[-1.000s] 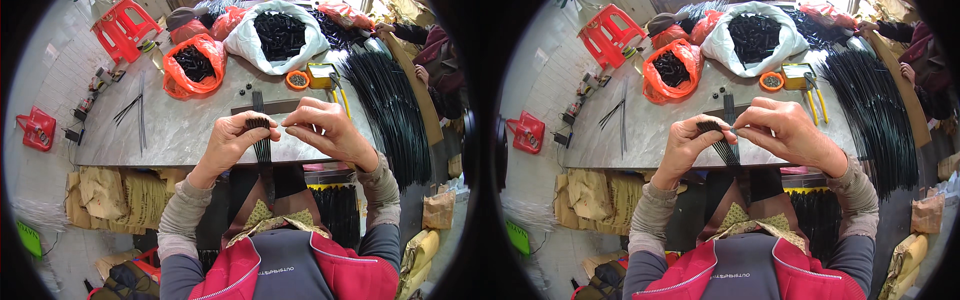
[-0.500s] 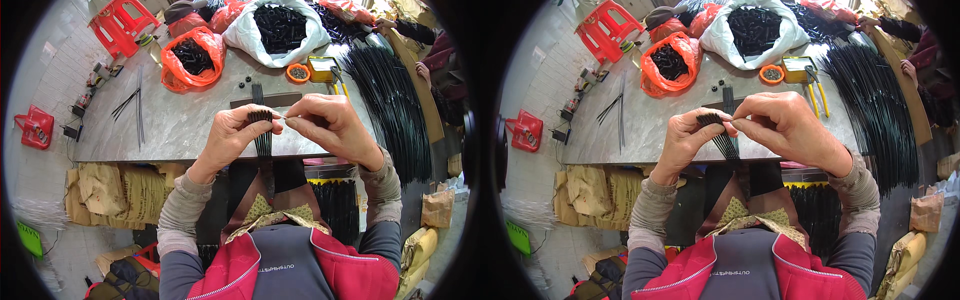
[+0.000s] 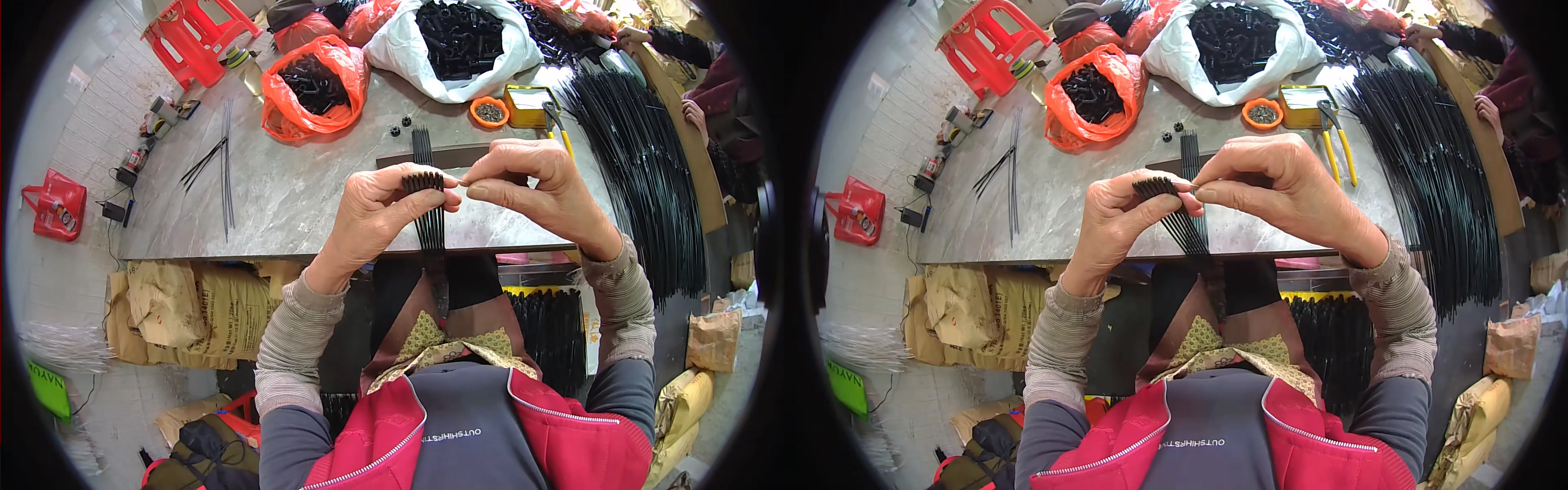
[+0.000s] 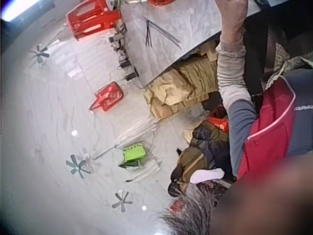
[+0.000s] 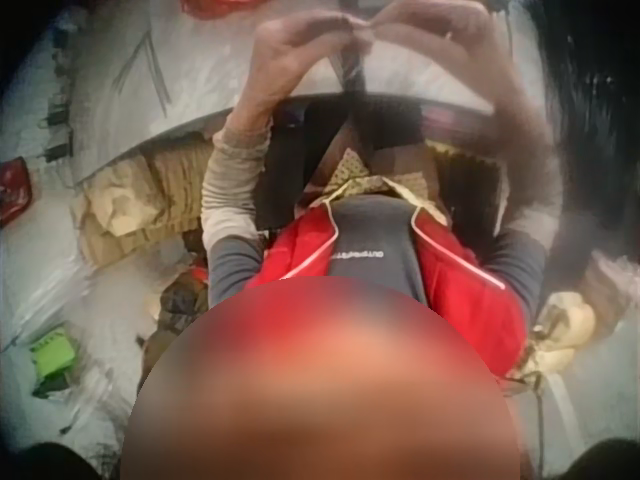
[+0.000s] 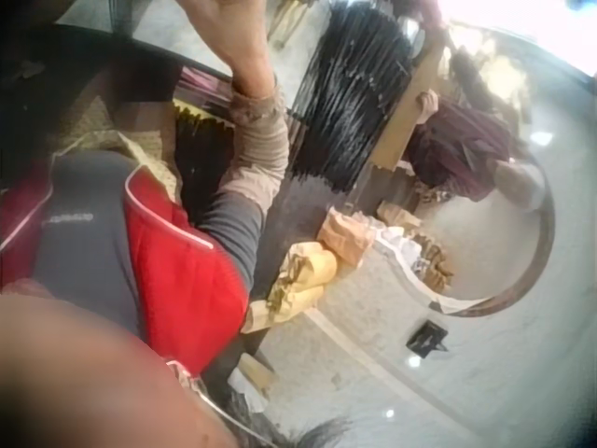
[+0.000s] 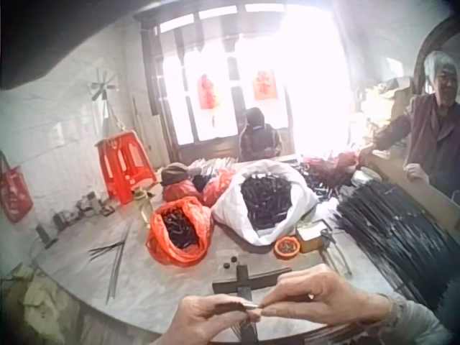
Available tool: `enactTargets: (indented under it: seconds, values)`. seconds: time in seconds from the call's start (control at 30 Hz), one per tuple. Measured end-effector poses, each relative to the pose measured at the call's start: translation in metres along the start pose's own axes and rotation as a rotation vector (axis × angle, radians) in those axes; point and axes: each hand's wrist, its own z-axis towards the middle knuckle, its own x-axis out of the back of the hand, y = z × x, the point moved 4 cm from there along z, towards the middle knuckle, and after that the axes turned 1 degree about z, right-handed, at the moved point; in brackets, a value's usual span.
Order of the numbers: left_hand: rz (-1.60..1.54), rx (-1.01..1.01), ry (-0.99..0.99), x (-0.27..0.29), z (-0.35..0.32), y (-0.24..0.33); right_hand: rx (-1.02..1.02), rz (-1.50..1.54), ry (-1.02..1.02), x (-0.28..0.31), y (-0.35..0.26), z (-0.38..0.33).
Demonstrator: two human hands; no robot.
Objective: Assembling industrial brush components by aligning bristle bundles in a jig and attaching them to plastic mounts.
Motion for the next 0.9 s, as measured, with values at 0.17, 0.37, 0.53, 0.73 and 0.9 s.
enactTargets:
  seconds: [0.17, 0.37, 0.53, 0.73, 0.9]
  values:
    - [0.017, -0.013, -0.021, -0.001, 0.0, -0.001, 0.063, -0.013, -0.008, 0.0, 0.003, 0.001]
    - [0.011, -0.014, -0.011, -0.003, 0.001, -0.001, -0.064, 0.039, -0.002, -0.001, 0.0, -0.002]
    - [0.018, -0.015, 0.003, -0.002, 0.001, -0.002, -0.053, -0.008, 0.011, -0.006, -0.007, -0.002]
    - [-0.007, -0.012, -0.005, 0.0, 0.002, -0.005, -0.046, -0.024, -0.004, -0.006, -0.007, -0.001]
    - [0.019, -0.037, 0.005, 0.001, 0.001, -0.006, -0.09, -0.003, 0.024, -0.009, -0.012, -0.002]
